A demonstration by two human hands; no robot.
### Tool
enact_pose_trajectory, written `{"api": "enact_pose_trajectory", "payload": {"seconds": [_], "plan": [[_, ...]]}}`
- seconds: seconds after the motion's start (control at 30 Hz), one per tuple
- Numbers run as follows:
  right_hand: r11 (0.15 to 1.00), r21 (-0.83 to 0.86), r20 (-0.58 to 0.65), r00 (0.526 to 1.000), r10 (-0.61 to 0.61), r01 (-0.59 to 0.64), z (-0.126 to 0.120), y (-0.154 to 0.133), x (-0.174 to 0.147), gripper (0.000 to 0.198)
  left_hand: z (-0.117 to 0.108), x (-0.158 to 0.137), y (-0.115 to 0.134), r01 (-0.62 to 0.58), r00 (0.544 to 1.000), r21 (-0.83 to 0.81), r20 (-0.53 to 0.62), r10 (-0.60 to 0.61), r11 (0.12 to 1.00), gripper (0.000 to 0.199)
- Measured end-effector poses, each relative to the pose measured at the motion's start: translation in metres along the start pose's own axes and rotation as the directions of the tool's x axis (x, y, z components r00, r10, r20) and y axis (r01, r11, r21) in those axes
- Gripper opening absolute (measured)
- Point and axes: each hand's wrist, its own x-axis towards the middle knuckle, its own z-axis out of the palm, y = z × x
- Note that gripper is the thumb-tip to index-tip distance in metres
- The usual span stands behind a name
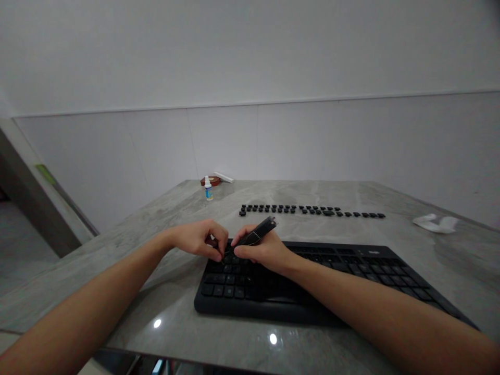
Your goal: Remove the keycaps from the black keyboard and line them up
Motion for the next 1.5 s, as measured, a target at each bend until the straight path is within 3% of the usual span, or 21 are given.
{"api": "enact_pose_trajectory", "payload": {"seconds": [0.57,0.77,0.97,1.17,1.5], "plan": [[0.943,-0.174,0.118,0.957,-0.267,0.284,0.0025,-0.0021,-0.0061,0.016,0.0018,0.0024,0.0012,-0.014,1.000,-0.006,0.007,0.014,1.000,0.013],[0.955,-0.143,0.116,0.962,-0.246,0.262,0.0045,0.0000,-0.0059,0.014,0.0045,0.0030,-0.0017,0.005,1.000,0.002,0.006,-0.005,1.000,0.012],[0.973,-0.171,0.037,0.987,-0.154,0.158,0.0060,0.0032,-0.0040,0.012,0.0045,0.0040,-0.0020,0.079,0.997,-0.026,-0.016,-0.079,0.997,0.010],[0.974,-0.152,0.039,0.986,-0.162,0.166,0.0062,0.0011,-0.0044,0.009,0.0049,0.0056,-0.0026,0.072,0.997,0.001,-0.028,-0.072,0.997,0.009],[0.988,-0.151,-0.027,0.999,-0.041,0.037,0.0075,-0.0030,-0.0016,0.007,0.0055,0.0089,-0.0011,0.023,0.999,0.028,-0.034,-0.022,0.999,0.013]]}}
